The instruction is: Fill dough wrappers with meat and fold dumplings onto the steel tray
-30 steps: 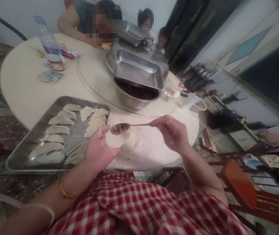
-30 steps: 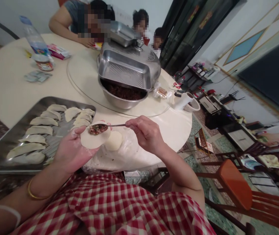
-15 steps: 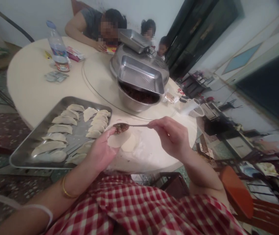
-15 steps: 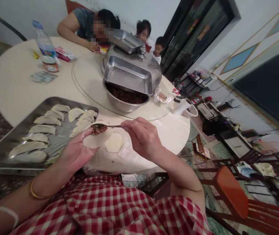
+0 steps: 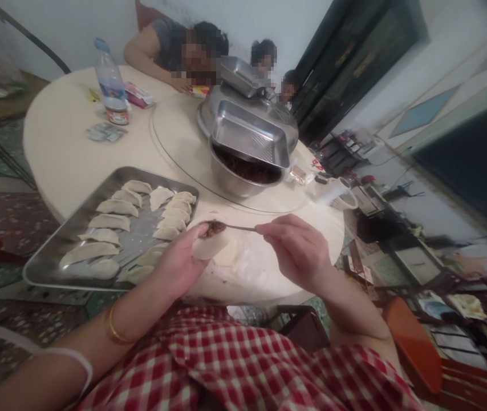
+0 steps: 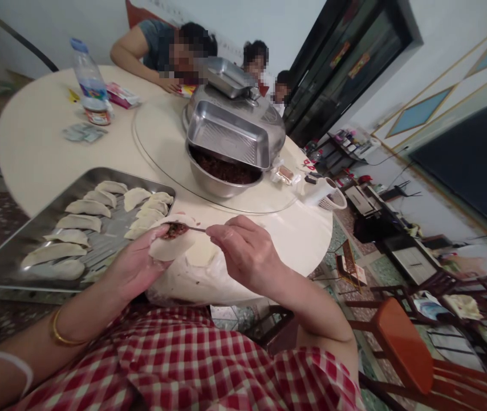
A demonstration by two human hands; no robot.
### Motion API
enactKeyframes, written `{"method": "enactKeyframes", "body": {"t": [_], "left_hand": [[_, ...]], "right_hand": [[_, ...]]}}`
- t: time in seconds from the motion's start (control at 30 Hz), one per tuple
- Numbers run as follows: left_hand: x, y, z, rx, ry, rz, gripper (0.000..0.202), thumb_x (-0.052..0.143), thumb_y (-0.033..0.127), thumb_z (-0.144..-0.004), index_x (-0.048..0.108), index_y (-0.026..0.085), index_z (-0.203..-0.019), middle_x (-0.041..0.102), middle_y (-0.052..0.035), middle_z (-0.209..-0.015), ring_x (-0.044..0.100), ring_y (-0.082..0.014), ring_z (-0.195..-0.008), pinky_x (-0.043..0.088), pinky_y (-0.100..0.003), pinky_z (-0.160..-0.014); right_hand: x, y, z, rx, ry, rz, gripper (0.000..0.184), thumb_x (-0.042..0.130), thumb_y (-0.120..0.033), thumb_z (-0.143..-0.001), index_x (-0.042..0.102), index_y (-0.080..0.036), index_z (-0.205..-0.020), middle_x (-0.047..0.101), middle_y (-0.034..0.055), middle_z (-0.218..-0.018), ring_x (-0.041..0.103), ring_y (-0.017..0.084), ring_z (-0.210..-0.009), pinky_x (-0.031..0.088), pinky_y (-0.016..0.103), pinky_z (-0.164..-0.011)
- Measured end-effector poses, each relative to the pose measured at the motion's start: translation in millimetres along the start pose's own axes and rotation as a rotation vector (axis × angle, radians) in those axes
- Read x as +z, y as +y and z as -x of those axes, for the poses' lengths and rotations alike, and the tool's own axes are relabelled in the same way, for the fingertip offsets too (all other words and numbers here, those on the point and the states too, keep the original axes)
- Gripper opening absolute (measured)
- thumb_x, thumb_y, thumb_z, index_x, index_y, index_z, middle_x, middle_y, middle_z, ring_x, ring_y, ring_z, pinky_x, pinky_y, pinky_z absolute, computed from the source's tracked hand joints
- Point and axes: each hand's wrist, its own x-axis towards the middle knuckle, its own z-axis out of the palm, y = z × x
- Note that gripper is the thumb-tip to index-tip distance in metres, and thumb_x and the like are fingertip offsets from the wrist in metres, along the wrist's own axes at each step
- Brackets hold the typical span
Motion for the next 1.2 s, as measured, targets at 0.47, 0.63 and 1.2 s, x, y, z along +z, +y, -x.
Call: {"method": "enactKeyframes", "body": {"t": [0.47,0.63,1.2], "left_hand": [[3.7,-4.4,-0.5,-0.090,0.002,0.096,0.025,0.047,0.010,-0.087,0.071,0.013,-0.090,0.076,-0.0057,-0.079,0.071,-0.0159,-0.077,0.058,-0.025,-0.077],[2.8,0.3,-0.4,-0.081,-0.039,0.098,0.036,0.038,0.017,-0.090,0.072,0.010,-0.101,0.077,-0.0118,-0.097,0.070,-0.0235,-0.099,0.058,-0.033,-0.085],[0.3,-1.5,-9.5,0.030,-0.050,0.200,0.036,0.037,0.023,-0.098,0.067,0.015,-0.114,0.077,-0.0061,-0.092,0.072,-0.0182,-0.089,0.057,-0.031,-0.087]], "right_hand": [[9.3,-0.4,16.4,0.368,0.169,-0.147,0.016,0.055,-0.010,-0.091,0.065,-0.020,-0.098,0.076,0.0027,-0.084,0.072,0.013,-0.075,0.060,0.025,-0.068],[8.8,5.8,31.8,0.519,0.272,-0.248,0.017,0.054,-0.015,-0.093,0.067,-0.022,-0.102,0.076,0.0017,-0.087,0.074,0.013,-0.077,0.061,0.026,-0.070],[14.1,-5.8,35.8,0.473,0.208,-0.087,0.015,0.054,-0.012,-0.091,0.065,-0.020,-0.099,0.076,0.0028,-0.084,0.073,0.014,-0.072,0.061,0.026,-0.065]]}}
